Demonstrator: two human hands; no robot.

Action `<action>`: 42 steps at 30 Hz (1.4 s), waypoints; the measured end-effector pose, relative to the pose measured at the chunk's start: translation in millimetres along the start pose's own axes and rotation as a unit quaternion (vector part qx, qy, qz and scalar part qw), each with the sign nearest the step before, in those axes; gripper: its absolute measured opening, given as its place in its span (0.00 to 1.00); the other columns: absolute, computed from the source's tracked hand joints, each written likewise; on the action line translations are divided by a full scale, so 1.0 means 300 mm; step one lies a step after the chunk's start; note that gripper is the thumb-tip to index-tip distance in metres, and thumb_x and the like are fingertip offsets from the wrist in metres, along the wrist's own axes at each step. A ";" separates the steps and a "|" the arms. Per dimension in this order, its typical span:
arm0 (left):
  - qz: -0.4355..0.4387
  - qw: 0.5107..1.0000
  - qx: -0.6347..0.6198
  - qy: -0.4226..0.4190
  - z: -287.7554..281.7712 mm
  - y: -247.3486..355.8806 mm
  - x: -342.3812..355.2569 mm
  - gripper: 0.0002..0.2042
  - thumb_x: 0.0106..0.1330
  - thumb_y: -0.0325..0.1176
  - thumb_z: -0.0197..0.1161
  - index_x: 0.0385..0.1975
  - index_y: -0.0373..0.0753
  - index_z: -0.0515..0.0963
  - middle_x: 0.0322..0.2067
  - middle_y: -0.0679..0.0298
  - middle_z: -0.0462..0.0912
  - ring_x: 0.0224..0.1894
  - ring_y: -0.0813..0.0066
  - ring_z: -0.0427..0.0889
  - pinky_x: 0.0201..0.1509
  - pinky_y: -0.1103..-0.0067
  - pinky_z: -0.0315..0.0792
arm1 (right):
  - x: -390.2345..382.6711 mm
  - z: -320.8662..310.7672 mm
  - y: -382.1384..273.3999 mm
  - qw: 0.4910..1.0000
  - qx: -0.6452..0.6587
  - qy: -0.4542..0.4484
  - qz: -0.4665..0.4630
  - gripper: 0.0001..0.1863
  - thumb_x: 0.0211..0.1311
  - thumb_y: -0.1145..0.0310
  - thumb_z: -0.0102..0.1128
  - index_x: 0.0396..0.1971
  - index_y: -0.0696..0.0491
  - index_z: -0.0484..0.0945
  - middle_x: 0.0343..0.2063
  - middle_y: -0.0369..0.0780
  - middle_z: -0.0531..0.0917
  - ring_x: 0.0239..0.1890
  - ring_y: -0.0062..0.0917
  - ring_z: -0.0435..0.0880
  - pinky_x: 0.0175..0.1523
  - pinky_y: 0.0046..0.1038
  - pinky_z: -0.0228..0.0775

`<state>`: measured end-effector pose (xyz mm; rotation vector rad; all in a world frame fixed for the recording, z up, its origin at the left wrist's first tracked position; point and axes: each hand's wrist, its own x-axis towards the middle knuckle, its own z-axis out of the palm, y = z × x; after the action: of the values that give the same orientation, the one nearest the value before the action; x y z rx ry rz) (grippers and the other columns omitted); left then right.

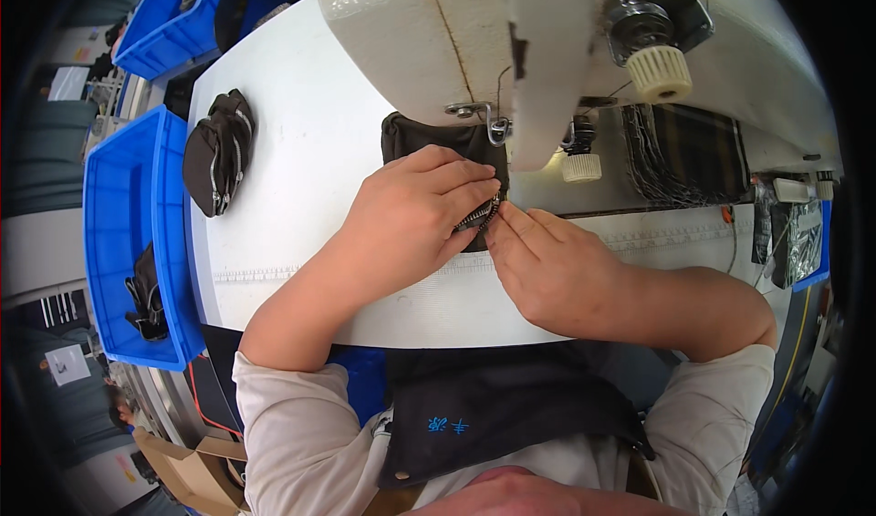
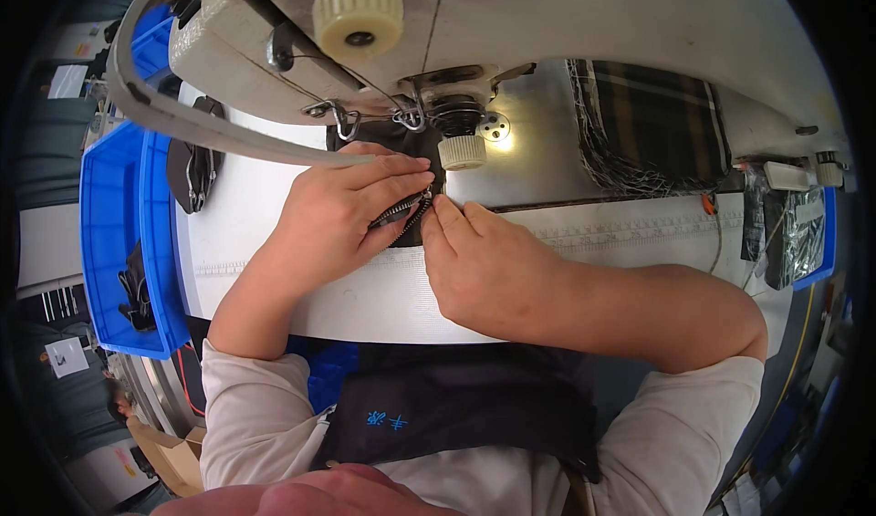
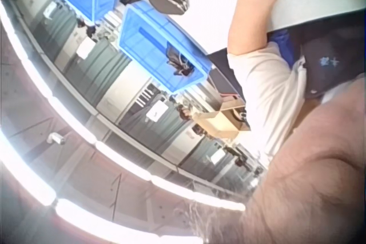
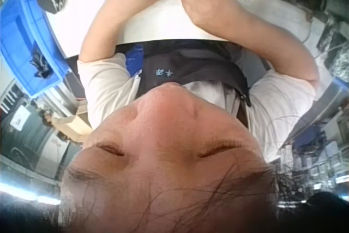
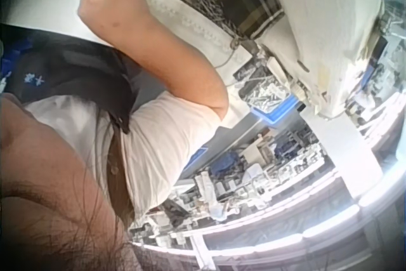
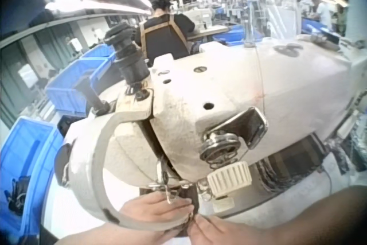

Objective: The person sews a zipper onto a small black pouch using an industrial sewing machine. They align the zipper, guide the fabric under the needle, and stitch along the edge. After completing the seam, they inspect the finished pouch.

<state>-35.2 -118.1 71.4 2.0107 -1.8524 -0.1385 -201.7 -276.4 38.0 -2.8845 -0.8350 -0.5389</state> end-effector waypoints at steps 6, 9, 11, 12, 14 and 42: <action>-0.010 1.000 0.017 -0.011 0.002 0.007 -0.012 0.22 0.50 0.28 0.74 0.49 0.39 0.86 0.52 0.63 0.87 0.52 0.63 0.87 0.55 0.70 0.81 | 0.004 -0.012 0.010 1.000 0.004 -0.014 -0.016 0.23 0.48 0.69 0.61 0.40 0.73 0.83 0.43 0.60 0.85 0.49 0.47 0.86 0.53 0.37 0.79; -0.016 0.999 0.025 -0.017 0.002 0.006 -0.020 0.23 0.51 0.29 0.74 0.51 0.40 0.85 0.54 0.67 0.87 0.51 0.66 0.86 0.52 0.72 0.81 | 0.003 -0.013 0.011 1.000 -0.001 -0.010 -0.015 0.23 0.48 0.70 0.61 0.41 0.73 0.83 0.43 0.60 0.85 0.49 0.47 0.86 0.54 0.38 0.79; -0.025 0.999 0.025 -0.016 0.000 0.006 -0.021 0.23 0.51 0.29 0.74 0.51 0.41 0.85 0.53 0.67 0.87 0.50 0.66 0.86 0.51 0.73 0.81 | 0.004 -0.009 0.010 1.000 -0.006 -0.006 -0.007 0.22 0.49 0.71 0.61 0.41 0.73 0.83 0.44 0.59 0.85 0.50 0.47 0.85 0.54 0.38 0.79; -0.030 0.999 0.025 -0.015 0.000 0.006 -0.021 0.23 0.51 0.29 0.74 0.51 0.41 0.85 0.53 0.68 0.87 0.50 0.66 0.86 0.50 0.73 0.81 | 0.005 -0.005 0.010 1.000 -0.009 -0.004 -0.002 0.22 0.49 0.71 0.61 0.42 0.73 0.83 0.44 0.59 0.84 0.50 0.47 0.85 0.54 0.38 0.79; -0.034 0.999 0.029 -0.002 0.004 -0.001 -0.018 0.23 0.51 0.29 0.74 0.51 0.42 0.86 0.53 0.68 0.87 0.50 0.67 0.86 0.49 0.74 0.81 | 0.007 0.001 0.011 1.000 -0.018 0.000 0.009 0.22 0.50 0.72 0.61 0.43 0.73 0.83 0.44 0.59 0.84 0.50 0.46 0.85 0.54 0.39 0.79; -0.053 0.992 -0.075 0.089 0.017 -0.067 0.015 0.21 0.54 0.30 0.68 0.52 0.45 0.81 0.47 0.61 0.84 0.50 0.56 0.80 0.49 0.67 0.79 | 0.035 0.026 0.079 0.989 0.060 0.065 0.122 0.25 0.50 0.76 0.65 0.51 0.65 0.81 0.49 0.47 0.82 0.55 0.37 0.83 0.47 0.33 0.78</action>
<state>-17.5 -122.8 60.4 1.9494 -1.5796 -0.1192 -178.3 -289.8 34.9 -2.7505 -0.4699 -0.6184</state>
